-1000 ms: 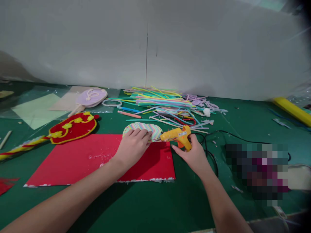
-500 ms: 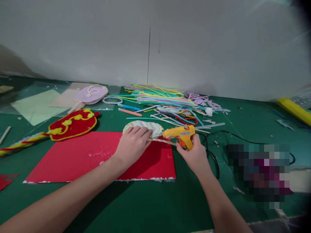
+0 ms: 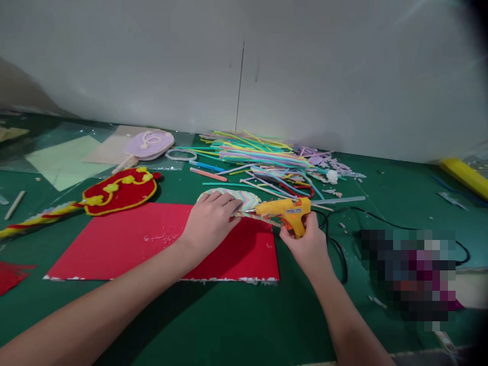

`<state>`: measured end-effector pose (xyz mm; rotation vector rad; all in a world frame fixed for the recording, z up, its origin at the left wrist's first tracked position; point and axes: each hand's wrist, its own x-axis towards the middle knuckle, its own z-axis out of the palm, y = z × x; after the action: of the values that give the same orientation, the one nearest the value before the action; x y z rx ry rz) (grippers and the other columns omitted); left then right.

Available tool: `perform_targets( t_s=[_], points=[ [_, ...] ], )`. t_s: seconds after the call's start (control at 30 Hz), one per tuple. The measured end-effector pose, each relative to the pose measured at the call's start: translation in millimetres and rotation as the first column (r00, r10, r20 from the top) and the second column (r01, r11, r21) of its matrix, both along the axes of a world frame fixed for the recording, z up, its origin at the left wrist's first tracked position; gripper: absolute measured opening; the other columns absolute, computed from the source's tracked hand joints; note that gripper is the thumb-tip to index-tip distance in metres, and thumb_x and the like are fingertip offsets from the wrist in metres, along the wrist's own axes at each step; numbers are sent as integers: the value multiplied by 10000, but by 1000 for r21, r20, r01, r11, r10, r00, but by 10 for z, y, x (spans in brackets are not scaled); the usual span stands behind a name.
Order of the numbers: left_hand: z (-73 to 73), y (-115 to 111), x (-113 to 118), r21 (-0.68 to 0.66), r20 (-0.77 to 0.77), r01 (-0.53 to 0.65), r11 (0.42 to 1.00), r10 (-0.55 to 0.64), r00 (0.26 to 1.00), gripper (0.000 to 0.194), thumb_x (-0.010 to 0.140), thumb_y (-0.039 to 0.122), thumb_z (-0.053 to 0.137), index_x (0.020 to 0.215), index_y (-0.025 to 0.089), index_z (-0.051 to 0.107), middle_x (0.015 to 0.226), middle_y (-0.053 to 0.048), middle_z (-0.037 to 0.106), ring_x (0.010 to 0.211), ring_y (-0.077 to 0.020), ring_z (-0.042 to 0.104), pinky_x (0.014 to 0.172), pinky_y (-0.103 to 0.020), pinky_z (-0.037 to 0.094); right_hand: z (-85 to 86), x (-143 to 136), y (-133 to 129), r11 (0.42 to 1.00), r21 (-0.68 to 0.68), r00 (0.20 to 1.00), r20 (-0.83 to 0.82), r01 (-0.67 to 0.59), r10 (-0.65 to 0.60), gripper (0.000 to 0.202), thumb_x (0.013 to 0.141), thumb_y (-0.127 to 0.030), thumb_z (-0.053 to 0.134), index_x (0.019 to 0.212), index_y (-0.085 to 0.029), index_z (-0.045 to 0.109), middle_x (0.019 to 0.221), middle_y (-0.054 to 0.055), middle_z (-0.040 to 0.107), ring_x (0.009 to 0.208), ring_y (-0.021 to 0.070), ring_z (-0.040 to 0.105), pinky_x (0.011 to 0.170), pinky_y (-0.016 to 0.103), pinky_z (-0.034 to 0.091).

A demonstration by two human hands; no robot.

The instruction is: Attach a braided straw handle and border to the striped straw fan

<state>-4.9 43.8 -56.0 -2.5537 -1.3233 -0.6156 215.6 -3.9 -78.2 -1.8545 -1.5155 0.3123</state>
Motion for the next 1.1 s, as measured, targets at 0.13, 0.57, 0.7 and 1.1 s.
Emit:
perform_targets(
  t_s=[0.13,0.57,0.7,1.1],
  points=[
    [0,-7,-3,27,12,-4,1000,3,1000,194,840,235,573,1003,184,664,972,-40,696,891,-224,601,734,-354,438,4,-10,-8,1000,-14,1000,-20,5,-5,290,669,-387,582,828,-238,390,756,40,638,582,188,638,501,255,472],
    [-6,-2,-19,77,11,0,997,0,1000,192,867,240,534,1003,175,654,971,-52,695,884,-215,601,732,-345,420,-10,-41,-25,1000,25,1000,10,15,-16,270,694,-379,569,819,-242,373,767,47,639,616,189,641,515,246,472],
    [3,-6,-16,61,15,0,998,-1,1000,199,869,235,526,1005,170,656,965,-62,692,885,-217,601,730,-347,422,-5,-42,-29,999,40,1000,22,22,-23,266,698,-386,568,824,-241,383,773,50,640,632,194,640,513,247,470],
    [-2,-1,-11,88,10,0,996,-1,1000,179,865,228,533,986,178,656,948,-35,700,869,-209,604,719,-342,412,-57,-20,-20,998,58,999,43,5,-7,258,712,-392,547,827,-241,373,796,60,645,653,203,648,521,254,468]
  ],
)
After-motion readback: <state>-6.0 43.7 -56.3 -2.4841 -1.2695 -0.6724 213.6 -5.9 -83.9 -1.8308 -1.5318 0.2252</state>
